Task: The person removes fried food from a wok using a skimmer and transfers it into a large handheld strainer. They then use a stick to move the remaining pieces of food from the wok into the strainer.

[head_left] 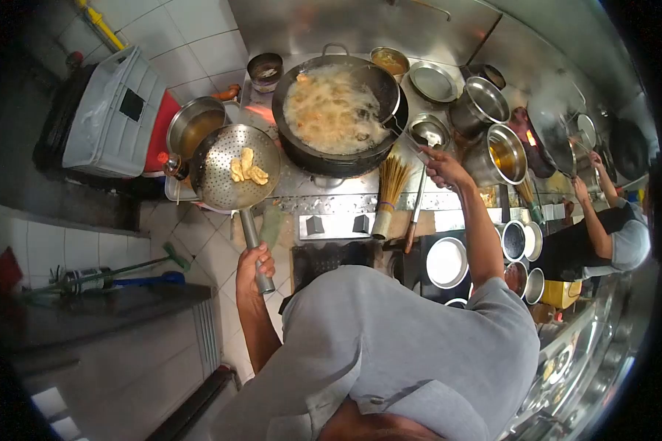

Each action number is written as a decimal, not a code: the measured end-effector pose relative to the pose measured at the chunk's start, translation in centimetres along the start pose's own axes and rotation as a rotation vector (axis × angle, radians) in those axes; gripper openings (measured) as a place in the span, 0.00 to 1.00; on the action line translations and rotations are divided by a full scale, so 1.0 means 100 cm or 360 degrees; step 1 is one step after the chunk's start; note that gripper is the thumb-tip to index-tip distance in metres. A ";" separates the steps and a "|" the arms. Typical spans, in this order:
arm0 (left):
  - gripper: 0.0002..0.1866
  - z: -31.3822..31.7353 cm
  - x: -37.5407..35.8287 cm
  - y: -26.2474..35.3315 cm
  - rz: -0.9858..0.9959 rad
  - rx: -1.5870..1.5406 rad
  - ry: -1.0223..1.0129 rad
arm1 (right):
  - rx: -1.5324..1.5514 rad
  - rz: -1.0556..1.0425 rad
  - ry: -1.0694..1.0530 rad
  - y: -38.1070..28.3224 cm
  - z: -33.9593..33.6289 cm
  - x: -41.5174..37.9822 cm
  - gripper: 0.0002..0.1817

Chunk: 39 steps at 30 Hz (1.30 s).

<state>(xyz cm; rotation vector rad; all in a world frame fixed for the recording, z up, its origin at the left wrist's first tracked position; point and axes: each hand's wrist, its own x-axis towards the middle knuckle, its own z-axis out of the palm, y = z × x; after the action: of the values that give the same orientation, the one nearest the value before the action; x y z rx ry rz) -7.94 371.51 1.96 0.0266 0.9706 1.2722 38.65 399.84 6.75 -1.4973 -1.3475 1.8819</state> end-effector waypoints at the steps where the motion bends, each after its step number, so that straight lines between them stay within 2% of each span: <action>1: 0.04 0.000 -0.002 -0.001 -0.0001 -0.0035 0.0007 | -0.0002 -0.0001 -0.0009 0.003 0.002 0.003 0.31; 7: 0.04 0.002 -0.008 -0.004 0.0018 -0.0103 0.0022 | 0.0478 0.0038 -0.0316 0.019 0.016 0.013 0.31; 11: 0.04 0.004 -0.010 -0.001 0.0032 -0.0058 0.0035 | 0.0672 0.0030 -0.0310 0.027 0.029 0.002 0.30; 15: 0.04 -0.002 -0.007 0.000 0.0010 -0.0076 0.0009 | 0.0694 0.0021 -0.0168 0.031 0.036 -0.009 0.29; 19: 0.04 -0.006 -0.003 -0.001 0.0002 -0.0140 -0.0044 | 0.0645 -0.0019 -0.0162 0.039 0.032 -0.013 0.30; 30: 0.05 -0.001 0.002 0.002 -0.0026 -0.0074 -0.0046 | 0.0258 -0.0102 -0.0019 0.029 0.037 -0.032 0.32; 39: 0.06 -0.005 0.006 0.003 -0.0018 -0.0076 -0.0070 | 0.0527 -0.0084 -0.0032 0.035 0.030 -0.044 0.32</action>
<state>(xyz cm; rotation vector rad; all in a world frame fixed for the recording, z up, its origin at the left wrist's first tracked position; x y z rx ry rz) -8.47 371.91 1.42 0.0121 0.9012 1.2790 38.42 393.51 6.03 -1.2674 -1.0104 1.9747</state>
